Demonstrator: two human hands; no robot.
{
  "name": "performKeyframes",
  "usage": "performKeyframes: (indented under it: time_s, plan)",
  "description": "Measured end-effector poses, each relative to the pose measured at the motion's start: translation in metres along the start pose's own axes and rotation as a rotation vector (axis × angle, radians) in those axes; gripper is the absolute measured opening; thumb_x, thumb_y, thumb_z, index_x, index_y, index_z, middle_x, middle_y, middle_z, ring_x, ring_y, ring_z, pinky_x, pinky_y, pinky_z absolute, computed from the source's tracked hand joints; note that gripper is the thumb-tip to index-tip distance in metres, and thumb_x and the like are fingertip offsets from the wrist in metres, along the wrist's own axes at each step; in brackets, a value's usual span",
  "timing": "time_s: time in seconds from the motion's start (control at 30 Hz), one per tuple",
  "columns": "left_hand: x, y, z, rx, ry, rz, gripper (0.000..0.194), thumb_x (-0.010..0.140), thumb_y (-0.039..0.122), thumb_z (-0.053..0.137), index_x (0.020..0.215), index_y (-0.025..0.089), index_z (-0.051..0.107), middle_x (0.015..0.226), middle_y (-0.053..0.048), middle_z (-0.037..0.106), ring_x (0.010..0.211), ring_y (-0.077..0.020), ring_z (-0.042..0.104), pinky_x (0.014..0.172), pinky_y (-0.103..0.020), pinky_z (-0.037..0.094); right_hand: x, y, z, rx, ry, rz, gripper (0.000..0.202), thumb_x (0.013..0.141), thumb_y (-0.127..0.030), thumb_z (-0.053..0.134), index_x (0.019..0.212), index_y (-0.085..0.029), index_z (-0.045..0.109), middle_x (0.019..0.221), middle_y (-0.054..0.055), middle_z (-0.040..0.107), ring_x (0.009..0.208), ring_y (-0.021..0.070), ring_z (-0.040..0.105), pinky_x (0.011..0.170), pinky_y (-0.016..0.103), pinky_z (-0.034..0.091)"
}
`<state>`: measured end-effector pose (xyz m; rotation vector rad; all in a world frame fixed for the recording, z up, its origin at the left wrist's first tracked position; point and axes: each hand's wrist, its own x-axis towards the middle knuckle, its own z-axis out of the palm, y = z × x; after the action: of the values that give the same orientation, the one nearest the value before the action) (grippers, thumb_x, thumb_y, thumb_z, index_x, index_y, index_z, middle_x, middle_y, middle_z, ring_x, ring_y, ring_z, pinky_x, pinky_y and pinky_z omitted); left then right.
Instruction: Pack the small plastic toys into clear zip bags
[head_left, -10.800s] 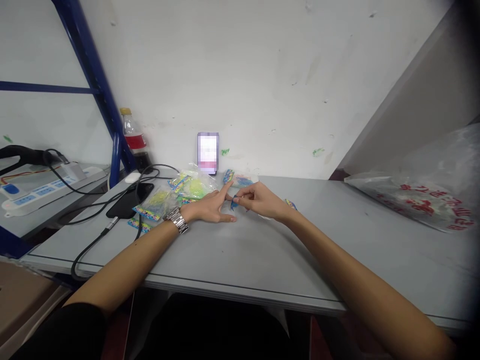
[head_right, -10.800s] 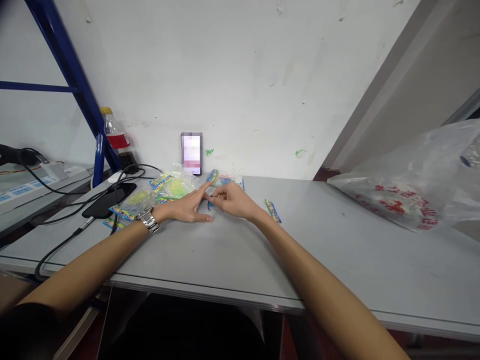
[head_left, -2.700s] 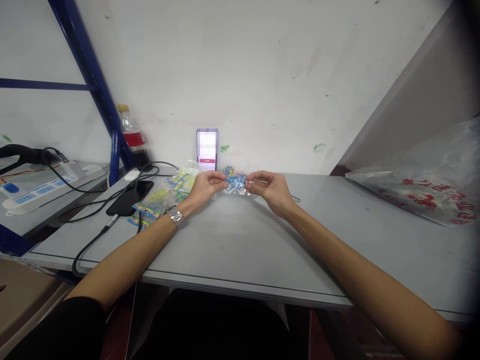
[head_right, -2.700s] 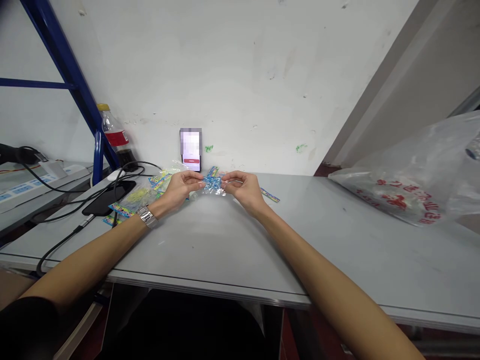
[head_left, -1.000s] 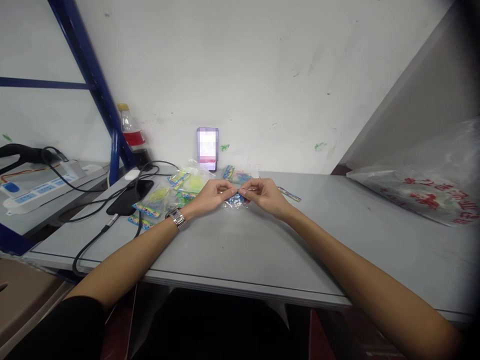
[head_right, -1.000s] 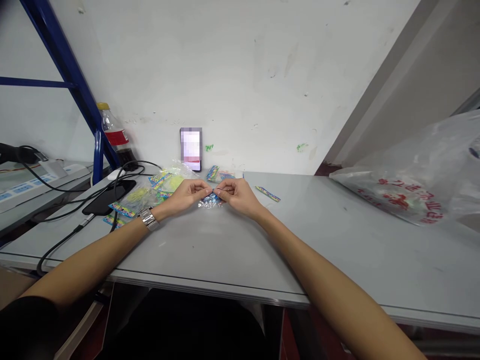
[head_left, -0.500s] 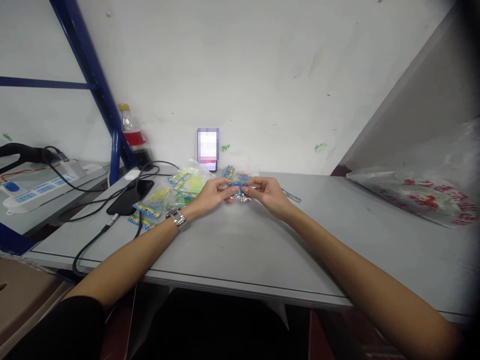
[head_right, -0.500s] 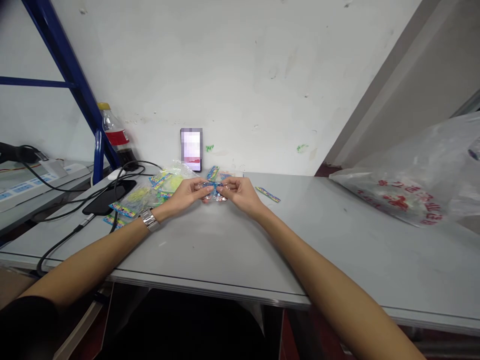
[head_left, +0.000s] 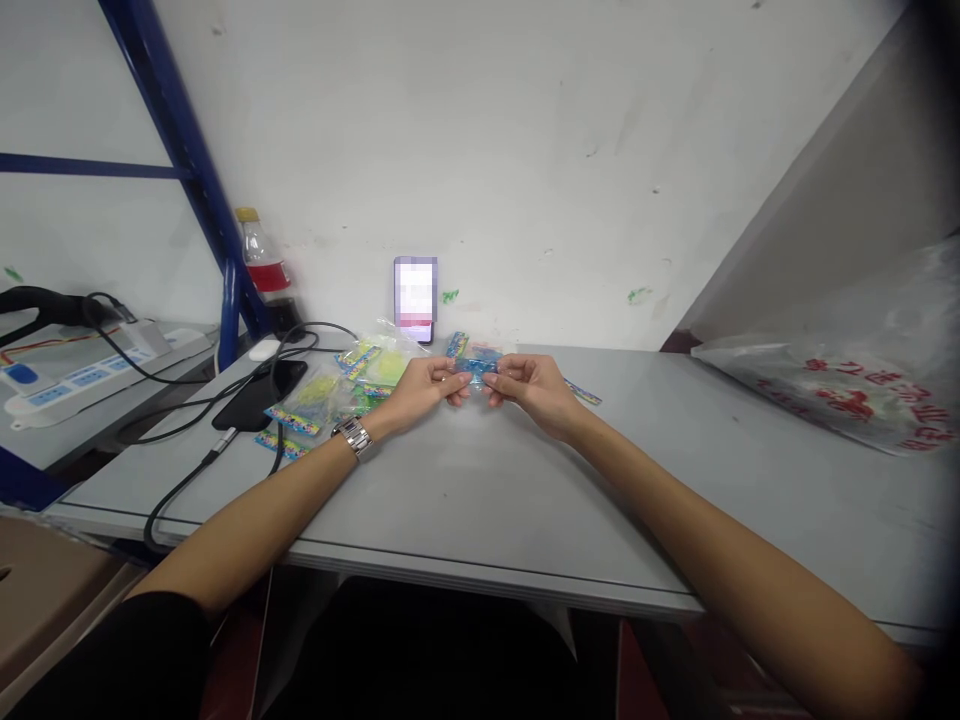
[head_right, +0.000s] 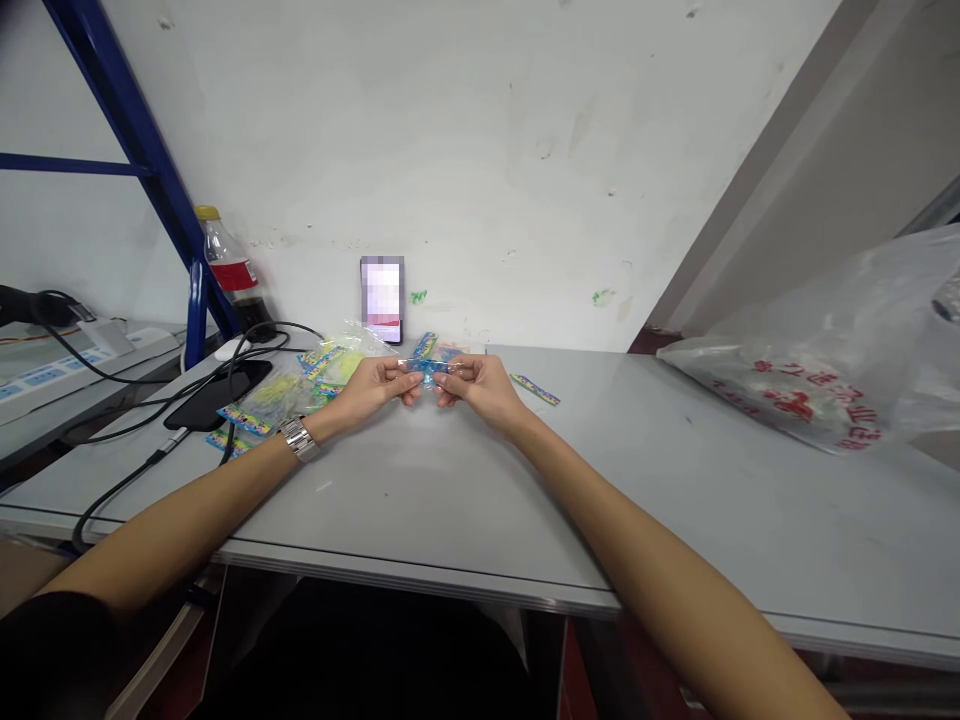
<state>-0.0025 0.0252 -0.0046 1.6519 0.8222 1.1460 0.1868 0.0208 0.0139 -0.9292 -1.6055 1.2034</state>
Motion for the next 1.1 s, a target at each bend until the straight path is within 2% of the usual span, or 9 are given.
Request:
performKeyframes:
  time_s: [0.3, 0.43, 0.53, 0.77, 0.93, 1.1]
  plan:
    - [0.0023, -0.0046, -0.0018, -0.020, 0.016, 0.014, 0.042, 0.070, 0.051, 0.074, 0.072, 0.012, 0.058, 0.065, -0.003, 0.065, 0.052, -0.0089, 0.057, 0.055, -0.023, 0.045, -0.0002, -0.0005, -0.0009, 0.009, 0.029, 0.025, 0.040, 0.056, -0.047, 0.083, 0.064, -0.015, 0.060, 0.054, 0.000, 0.059, 0.054, 0.0159, 0.061, 0.061, 0.034, 0.050]
    - [0.0040, -0.0083, -0.0036, -0.041, 0.041, 0.009, 0.043, 0.072, 0.053, 0.072, 0.075, 0.012, 0.060, 0.067, -0.004, 0.067, 0.053, -0.0097, 0.059, 0.056, -0.023, 0.046, 0.0014, 0.0021, -0.0039, 0.029, 0.056, 0.056, 0.044, 0.052, -0.049, 0.085, 0.066, -0.014, 0.063, 0.059, 0.004, 0.065, 0.054, 0.0162, 0.062, 0.061, 0.035, 0.052]
    - [0.0051, -0.0097, -0.0047, -0.033, 0.067, 0.004, 0.041, 0.073, 0.051, 0.072, 0.071, 0.012, 0.058, 0.064, -0.003, 0.066, 0.051, -0.0096, 0.059, 0.054, -0.023, 0.046, 0.0024, 0.0036, -0.0038, 0.031, 0.075, 0.067, 0.047, 0.048, -0.049, 0.087, 0.067, -0.014, 0.062, 0.057, 0.004, 0.065, 0.052, 0.0170, 0.062, 0.060, 0.036, 0.053]
    - [0.0051, -0.0082, -0.0048, -0.060, 0.055, -0.024, 0.037, 0.076, 0.046, 0.072, 0.073, 0.012, 0.059, 0.065, -0.005, 0.066, 0.053, -0.0113, 0.061, 0.057, -0.025, 0.049, 0.0026, 0.0015, -0.0047, 0.063, 0.112, 0.086, 0.042, 0.051, -0.046, 0.087, 0.067, -0.014, 0.065, 0.060, 0.004, 0.066, 0.055, 0.0177, 0.064, 0.063, 0.035, 0.054]
    - [0.0040, -0.0074, -0.0035, -0.063, 0.090, -0.015, 0.039, 0.075, 0.048, 0.072, 0.087, 0.013, 0.062, 0.065, -0.001, 0.061, 0.060, -0.0142, 0.063, 0.063, -0.029, 0.052, 0.0024, 0.0032, -0.0064, 0.033, 0.079, 0.071, 0.043, 0.050, -0.046, 0.087, 0.067, -0.014, 0.066, 0.059, 0.006, 0.067, 0.051, 0.0170, 0.062, 0.062, 0.038, 0.054]
    - [0.0026, -0.0057, -0.0022, -0.030, 0.064, 0.036, 0.039, 0.072, 0.051, 0.073, 0.077, 0.014, 0.061, 0.069, -0.002, 0.059, 0.061, -0.0130, 0.057, 0.062, -0.030, 0.054, 0.0001, 0.0015, -0.0042, -0.004, 0.024, 0.092, 0.042, 0.055, -0.047, 0.084, 0.074, -0.013, 0.067, 0.058, 0.005, 0.066, 0.055, 0.0194, 0.065, 0.062, 0.037, 0.053]
